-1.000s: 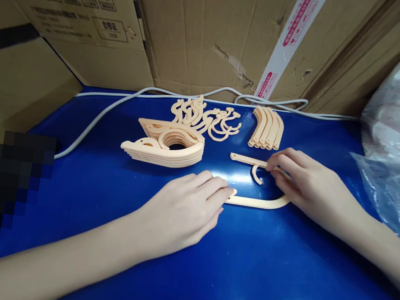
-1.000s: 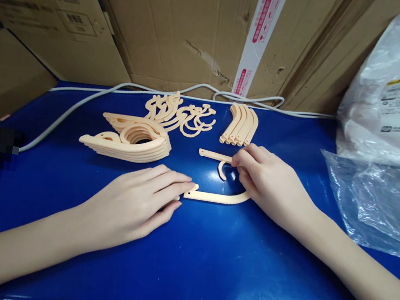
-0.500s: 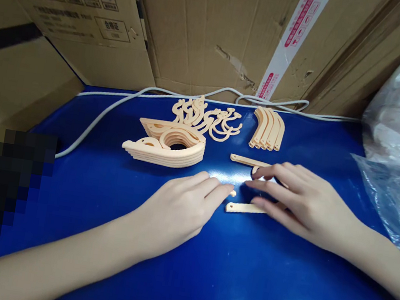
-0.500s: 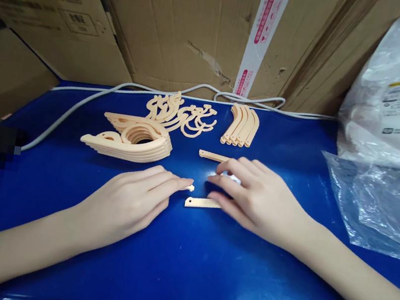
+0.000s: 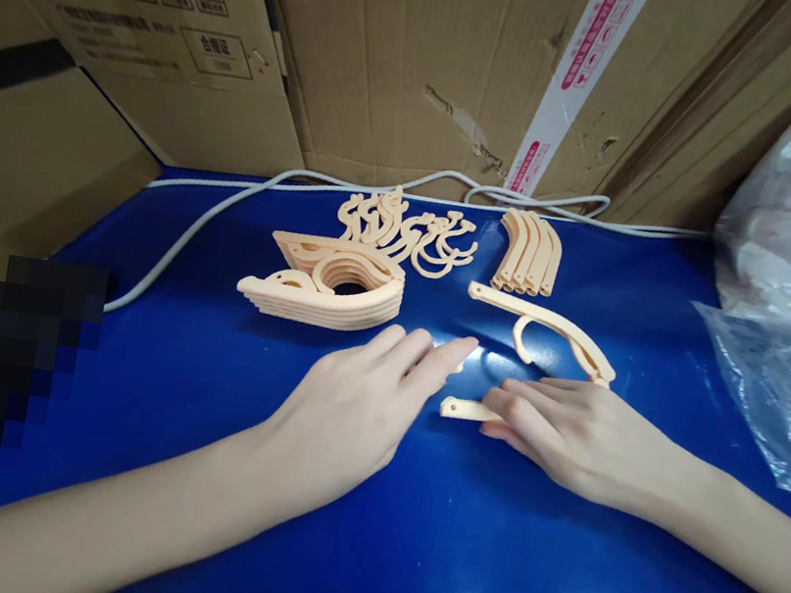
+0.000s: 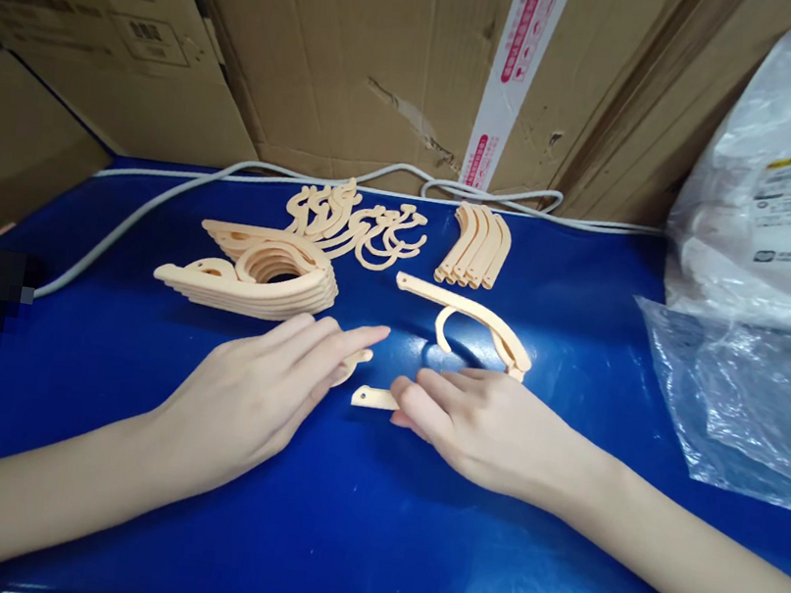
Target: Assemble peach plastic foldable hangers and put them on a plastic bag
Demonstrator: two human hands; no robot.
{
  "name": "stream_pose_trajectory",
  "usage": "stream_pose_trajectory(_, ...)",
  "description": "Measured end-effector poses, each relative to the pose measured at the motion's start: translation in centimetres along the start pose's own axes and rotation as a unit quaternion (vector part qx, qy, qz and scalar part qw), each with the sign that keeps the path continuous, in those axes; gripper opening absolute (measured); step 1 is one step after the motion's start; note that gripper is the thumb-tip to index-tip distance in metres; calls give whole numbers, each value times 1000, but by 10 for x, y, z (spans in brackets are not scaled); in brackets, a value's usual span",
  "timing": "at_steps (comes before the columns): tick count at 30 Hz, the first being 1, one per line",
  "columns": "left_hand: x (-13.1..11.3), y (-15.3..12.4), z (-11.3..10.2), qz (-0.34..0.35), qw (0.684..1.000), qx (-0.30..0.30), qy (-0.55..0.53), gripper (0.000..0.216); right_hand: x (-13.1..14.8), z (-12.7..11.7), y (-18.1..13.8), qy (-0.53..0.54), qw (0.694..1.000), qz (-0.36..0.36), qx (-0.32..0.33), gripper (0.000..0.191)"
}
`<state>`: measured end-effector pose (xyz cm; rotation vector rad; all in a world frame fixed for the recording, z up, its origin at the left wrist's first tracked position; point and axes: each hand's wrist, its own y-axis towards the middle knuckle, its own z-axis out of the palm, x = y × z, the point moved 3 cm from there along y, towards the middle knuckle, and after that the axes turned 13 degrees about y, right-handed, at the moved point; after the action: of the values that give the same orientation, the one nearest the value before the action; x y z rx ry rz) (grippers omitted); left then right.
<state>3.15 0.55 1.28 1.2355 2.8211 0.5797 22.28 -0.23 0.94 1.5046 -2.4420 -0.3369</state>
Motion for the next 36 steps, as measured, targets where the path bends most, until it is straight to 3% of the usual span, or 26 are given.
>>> stream_pose_trajectory(6, 0, 3, -1, 10, 1000, 19, -11, 27, -2, 2, -3, 0, 999, 18, 29, 26)
stream_pose_trajectory(15, 1, 2, 4, -2, 998, 42, -48, 33, -7, -1, -6, 9, 999, 44, -21, 21)
stream_pose_trajectory(24, 1, 3, 5, -7, 990, 105, -89, 38, -3, -6, -5, -15, 999, 28, -39, 21)
stream_pose_trajectory(36, 3, 1, 11, -46, 977, 105, -179, 46, -1, -10, -2, -30, 998, 22, -55, 24)
